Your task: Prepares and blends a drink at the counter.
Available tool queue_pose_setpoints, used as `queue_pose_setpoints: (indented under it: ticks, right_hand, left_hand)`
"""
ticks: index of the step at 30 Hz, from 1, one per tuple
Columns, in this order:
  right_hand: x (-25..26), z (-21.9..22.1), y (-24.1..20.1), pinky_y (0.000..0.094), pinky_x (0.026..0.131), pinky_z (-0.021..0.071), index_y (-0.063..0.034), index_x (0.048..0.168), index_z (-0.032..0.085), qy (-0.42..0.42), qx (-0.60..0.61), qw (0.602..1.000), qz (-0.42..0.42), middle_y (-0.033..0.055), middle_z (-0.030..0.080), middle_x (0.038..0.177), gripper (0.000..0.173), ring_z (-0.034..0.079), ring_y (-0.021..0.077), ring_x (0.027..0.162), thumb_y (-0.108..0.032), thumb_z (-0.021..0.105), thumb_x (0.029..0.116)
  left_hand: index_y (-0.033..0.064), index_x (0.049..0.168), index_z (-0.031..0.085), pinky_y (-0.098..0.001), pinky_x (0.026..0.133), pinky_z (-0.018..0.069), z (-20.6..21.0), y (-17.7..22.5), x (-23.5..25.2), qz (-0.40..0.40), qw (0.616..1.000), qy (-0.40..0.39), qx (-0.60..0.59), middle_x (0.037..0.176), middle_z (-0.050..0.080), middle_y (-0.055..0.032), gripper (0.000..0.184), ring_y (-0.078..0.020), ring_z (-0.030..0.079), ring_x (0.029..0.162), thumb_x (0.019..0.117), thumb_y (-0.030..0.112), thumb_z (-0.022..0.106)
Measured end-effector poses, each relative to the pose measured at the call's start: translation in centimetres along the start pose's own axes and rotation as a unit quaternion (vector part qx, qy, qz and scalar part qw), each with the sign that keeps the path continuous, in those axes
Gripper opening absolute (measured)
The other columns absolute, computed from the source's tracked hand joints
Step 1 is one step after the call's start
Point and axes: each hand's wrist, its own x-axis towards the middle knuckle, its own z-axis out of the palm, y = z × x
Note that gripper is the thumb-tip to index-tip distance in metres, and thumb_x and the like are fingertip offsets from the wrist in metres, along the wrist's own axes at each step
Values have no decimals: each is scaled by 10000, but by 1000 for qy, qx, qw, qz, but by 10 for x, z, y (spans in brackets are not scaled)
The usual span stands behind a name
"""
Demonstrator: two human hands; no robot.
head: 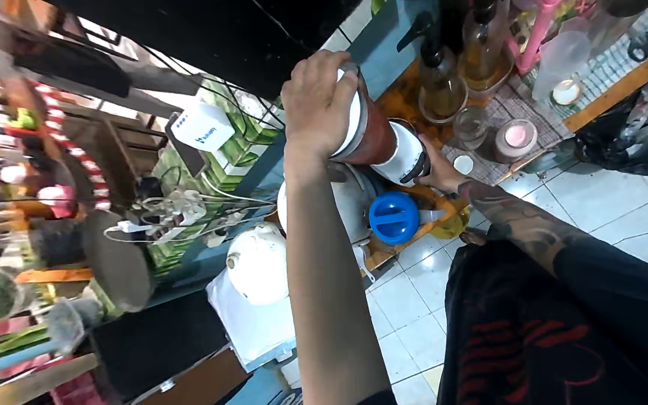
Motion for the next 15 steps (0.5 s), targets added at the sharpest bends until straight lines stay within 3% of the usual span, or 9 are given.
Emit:
queue_pose_setpoints:
  ticks: [7,12,15]
  right_hand:
    - [22,13,4,467,1272,253,-99,1655,100,12,-65,998,3,143,192,1703,1450,225,282,1564,-465,979,561]
    - [26,20,-1,480,1268,257,-106,1656,96,25,-47,998,16,146,185,1704,1461,221,299,1563,-429,990,546]
    - [27,24,5,470,1272,252,-114,1657,109,37,-48,998,0,131,176,1710,1443,201,286,1572,-432,985,555]
  left_hand:
    - [284,1488,527,-624,1144,283,2,-2,1,12,1000,8,9,1569,478,-5,573,-253,367,1487,1077,535,215]
    - [302,1510,511,-608,1191,247,3,-5,1,29,999,9,9,1605,432,-32,570,-249,333,1514,1084,538,216]
    - [343,1502,521,-592,1174,264,4,-9,1,39,999,20,-1,1610,427,0,540,-235,359,1496,1090,520,220]
